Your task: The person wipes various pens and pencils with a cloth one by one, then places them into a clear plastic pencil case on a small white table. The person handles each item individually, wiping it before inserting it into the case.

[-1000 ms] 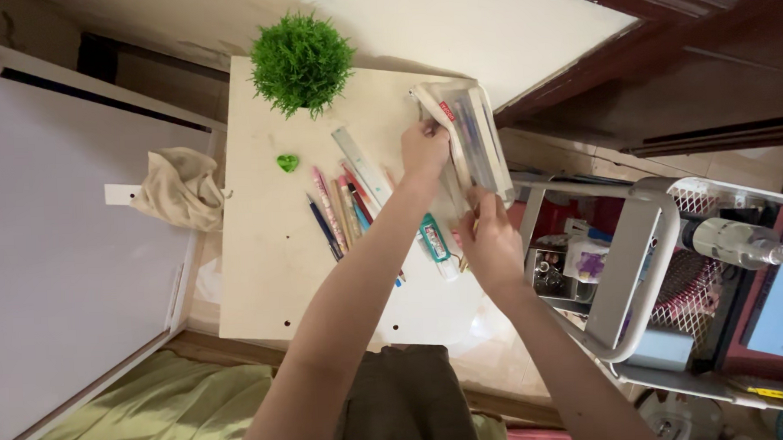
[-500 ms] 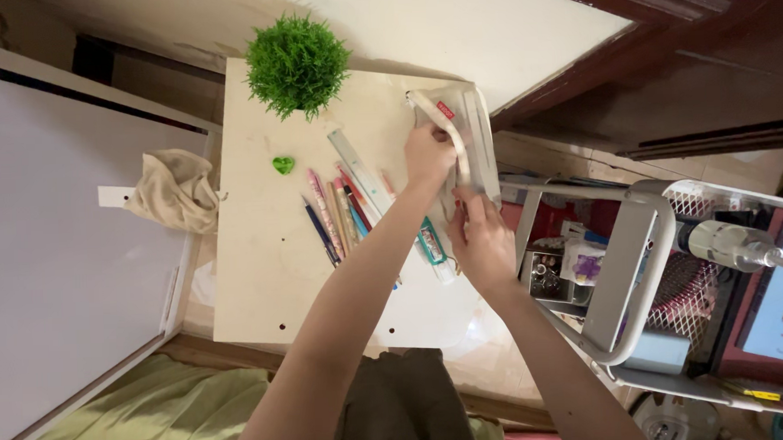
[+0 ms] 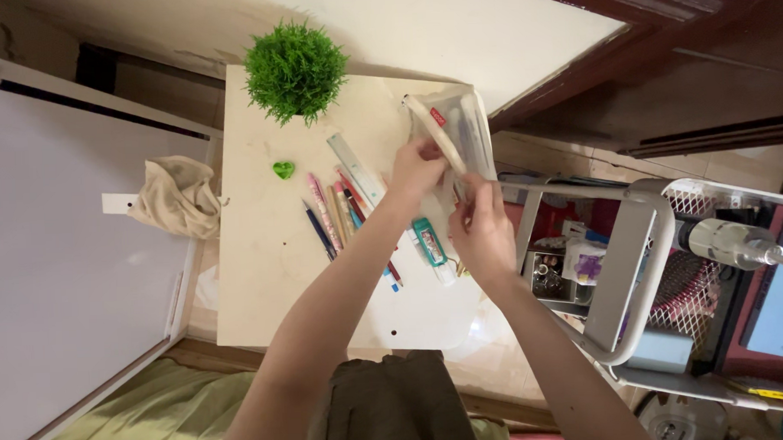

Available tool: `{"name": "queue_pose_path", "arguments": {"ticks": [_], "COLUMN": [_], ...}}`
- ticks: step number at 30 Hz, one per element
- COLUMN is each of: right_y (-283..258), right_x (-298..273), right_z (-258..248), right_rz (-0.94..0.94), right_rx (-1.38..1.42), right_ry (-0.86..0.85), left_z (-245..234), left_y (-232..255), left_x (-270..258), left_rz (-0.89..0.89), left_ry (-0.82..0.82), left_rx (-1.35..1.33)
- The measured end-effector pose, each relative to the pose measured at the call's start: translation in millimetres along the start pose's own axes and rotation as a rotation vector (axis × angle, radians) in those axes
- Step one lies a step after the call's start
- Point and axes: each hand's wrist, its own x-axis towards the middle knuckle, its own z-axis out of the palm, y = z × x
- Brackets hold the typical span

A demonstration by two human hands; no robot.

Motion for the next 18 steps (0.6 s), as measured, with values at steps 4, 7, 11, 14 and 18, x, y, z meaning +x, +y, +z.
{"name": "queue_pose_path", "arguments": {"ticks": [4,7,11,14,18], "right_y": [2.5,5.1,3.3,0.8,-1.0], "right_x": [-2.4,-4.8,-5.9,-4.1,-2.3], "right_z": [4.6,8.5,10.0,5.9,2.1], "right_rz": [-0.002,0.013,-0.003,0.01,0.059], "right_rx": [-0.018,-0.073,-0.068,-0.069,-0.057], "right_ry": [-0.037,-0.056,-0.04,-0.039,-0.057], "left_z": [8.0,17.2,29.2,30.2,27.9], "left_y": [21.3,27.6,24.9,19.6,14.1], "left_x": [-2.1,-3.0,-2.4,-2.0,-5.2], "left_rz": [0.065,0.108,0.254,0.422,0.341], "left_ry": [0.154,0.265,0.362,0.283,0.217], "left_rx": [-0.119,0.026,0.291,0.382,0.325]}}
